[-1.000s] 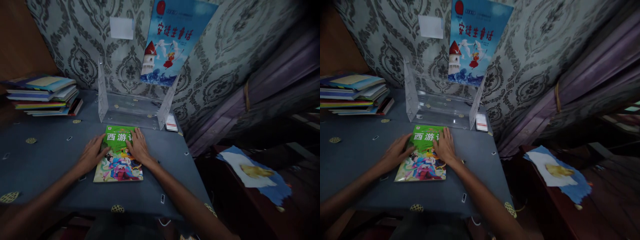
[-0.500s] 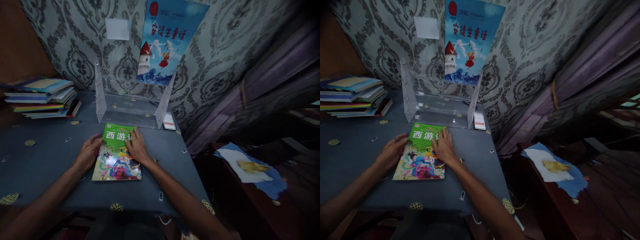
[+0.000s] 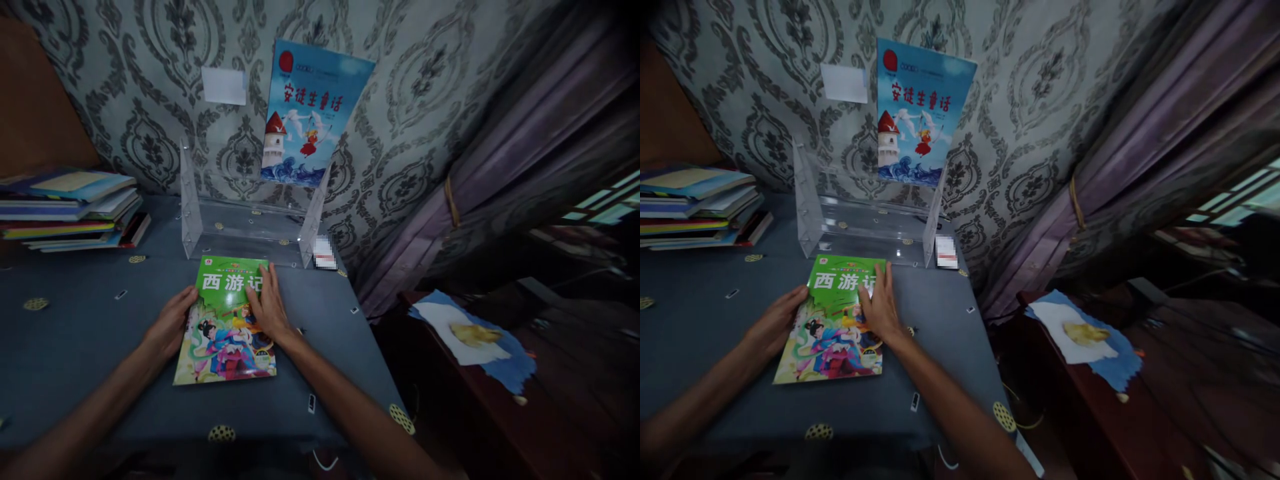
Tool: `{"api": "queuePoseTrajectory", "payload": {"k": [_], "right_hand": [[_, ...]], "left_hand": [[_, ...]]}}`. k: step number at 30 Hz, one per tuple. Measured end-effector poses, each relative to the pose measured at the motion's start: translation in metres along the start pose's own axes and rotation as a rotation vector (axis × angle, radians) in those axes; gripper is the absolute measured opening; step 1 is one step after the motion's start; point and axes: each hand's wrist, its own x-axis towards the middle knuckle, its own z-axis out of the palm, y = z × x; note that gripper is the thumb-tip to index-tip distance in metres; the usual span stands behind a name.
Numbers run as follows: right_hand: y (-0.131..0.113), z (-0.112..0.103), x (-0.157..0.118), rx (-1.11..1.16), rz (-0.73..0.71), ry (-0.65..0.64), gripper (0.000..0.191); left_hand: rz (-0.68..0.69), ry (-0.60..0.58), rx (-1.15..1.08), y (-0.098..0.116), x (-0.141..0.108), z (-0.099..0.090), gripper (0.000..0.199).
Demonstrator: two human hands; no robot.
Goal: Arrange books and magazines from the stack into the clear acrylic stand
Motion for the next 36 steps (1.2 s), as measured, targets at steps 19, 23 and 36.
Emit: {"api": "queuePoseTrajectory", "payload": {"k": [19,23,36], "right_hand": [[-0.024,-0.024,0.014,0.953,0.255,0.195,0.064],[-0.029,-0.036,0.019,1.075,0.26,0.208,0.057],[-0.034,-0.043,0.007,0.939,0.168,0.313,0.06]], "left_hand": [[0.033,-0.263,0.039,-0.003,-0.002,0.033,0.044],[0.029,-0.38,0.035,-0.005,0.001,0.052,0.047],[0.048,-0.435,0.044,-0.016,0.025,0.066,0.049]]}}
